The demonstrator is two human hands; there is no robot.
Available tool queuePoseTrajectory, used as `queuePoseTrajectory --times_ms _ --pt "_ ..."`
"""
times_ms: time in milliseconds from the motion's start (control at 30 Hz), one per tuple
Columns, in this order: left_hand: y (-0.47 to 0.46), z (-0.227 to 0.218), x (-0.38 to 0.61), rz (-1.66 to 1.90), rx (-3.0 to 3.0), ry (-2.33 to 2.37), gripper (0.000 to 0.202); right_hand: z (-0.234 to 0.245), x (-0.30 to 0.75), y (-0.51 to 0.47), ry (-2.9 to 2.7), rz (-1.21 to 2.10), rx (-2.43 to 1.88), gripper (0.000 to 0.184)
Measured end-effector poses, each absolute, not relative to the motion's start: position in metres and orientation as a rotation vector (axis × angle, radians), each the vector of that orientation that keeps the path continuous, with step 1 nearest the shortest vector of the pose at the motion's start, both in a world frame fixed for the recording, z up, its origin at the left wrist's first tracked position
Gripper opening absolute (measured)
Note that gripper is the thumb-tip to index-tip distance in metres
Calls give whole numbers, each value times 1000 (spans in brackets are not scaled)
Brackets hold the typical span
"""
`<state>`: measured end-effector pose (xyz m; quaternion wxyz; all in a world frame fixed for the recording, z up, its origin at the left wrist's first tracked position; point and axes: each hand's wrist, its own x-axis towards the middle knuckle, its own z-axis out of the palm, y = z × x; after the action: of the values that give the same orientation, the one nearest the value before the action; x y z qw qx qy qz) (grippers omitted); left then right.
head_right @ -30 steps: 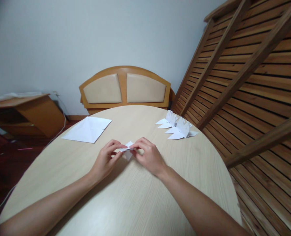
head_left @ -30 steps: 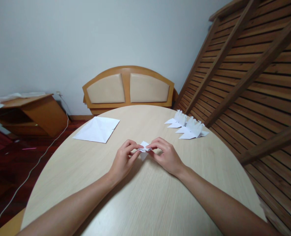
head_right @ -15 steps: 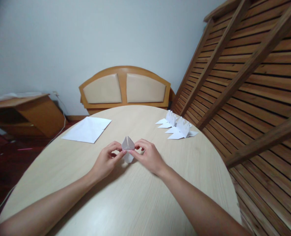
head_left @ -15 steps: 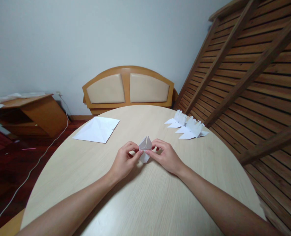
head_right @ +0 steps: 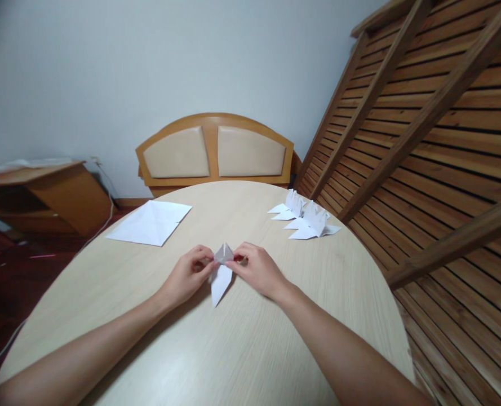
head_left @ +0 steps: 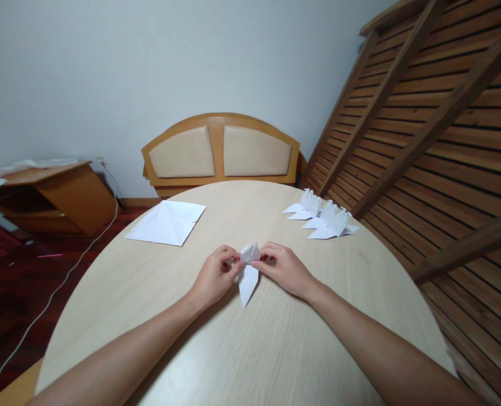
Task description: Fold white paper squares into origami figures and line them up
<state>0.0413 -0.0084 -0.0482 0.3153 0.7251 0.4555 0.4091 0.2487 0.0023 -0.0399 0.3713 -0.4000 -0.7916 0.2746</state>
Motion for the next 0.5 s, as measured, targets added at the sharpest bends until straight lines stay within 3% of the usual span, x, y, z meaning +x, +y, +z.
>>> queuePoseTrajectory --times_ms 333,500 --pt "-10 -45 42 1045 1914 1236 23 -38 248 0 -2124 618 -1011 7" --pt "-10 -48 42 1040 1961 1238 23 -28 248 -5 -2022 454 -905 31"
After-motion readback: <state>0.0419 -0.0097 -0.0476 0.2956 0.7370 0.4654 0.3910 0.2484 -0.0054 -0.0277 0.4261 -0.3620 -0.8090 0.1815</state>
